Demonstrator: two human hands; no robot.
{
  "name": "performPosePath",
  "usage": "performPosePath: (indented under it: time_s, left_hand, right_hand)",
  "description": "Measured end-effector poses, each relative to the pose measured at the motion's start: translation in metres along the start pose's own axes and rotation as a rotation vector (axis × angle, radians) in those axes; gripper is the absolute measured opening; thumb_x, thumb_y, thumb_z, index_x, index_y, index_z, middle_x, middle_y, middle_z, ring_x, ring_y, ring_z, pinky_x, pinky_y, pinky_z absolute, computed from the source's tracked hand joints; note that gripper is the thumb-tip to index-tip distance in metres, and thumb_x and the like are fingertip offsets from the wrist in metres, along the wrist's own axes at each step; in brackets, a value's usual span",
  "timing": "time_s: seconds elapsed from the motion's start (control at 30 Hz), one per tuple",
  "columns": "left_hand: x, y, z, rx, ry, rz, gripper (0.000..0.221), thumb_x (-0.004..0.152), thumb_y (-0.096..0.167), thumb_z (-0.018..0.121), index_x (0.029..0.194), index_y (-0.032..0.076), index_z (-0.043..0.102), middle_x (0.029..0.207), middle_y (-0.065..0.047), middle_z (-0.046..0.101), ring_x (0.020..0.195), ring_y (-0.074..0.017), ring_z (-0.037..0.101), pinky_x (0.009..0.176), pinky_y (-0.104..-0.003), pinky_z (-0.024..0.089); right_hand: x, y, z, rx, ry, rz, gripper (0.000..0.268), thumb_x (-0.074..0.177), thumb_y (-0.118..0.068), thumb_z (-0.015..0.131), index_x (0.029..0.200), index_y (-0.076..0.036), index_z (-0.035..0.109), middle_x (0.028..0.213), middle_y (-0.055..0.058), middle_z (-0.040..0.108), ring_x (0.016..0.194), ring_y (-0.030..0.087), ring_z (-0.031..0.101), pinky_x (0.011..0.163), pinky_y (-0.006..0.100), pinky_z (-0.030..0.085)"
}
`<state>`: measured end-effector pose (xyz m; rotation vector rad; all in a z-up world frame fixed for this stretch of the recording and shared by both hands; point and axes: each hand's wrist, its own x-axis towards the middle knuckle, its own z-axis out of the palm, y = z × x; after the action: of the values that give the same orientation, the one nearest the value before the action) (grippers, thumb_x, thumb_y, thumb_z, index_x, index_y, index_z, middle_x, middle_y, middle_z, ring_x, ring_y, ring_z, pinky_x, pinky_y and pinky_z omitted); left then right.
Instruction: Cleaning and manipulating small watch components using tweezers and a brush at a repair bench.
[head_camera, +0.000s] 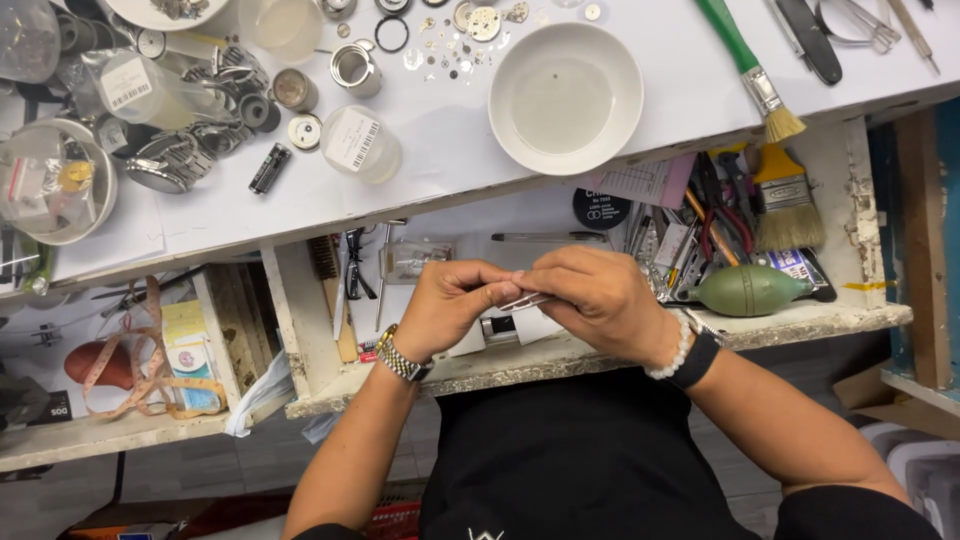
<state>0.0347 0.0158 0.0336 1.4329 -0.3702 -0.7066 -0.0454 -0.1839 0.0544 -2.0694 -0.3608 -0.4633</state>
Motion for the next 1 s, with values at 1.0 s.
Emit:
performPosePath:
  time_s: [1.0]
  left_hand:
    - [0.010,-0.035,-0.018,-0.327,-0.018,-0.092,0.022,0.087,-0.002,0.078,0.108,-0.009,0.073,0.091,-0.027,0.076,0.084,-0.0305,0.078,0.072,-0.036,0.068]
  right_hand:
    - [0.000,0.024,0.011,0.260,0.006,0.200,0.026,0.095,-0.004,0.070,0.120,-0.001,0.076,0.091,0.011,0.074,0.070,0.021,0.068,0.061,0.033,0.055]
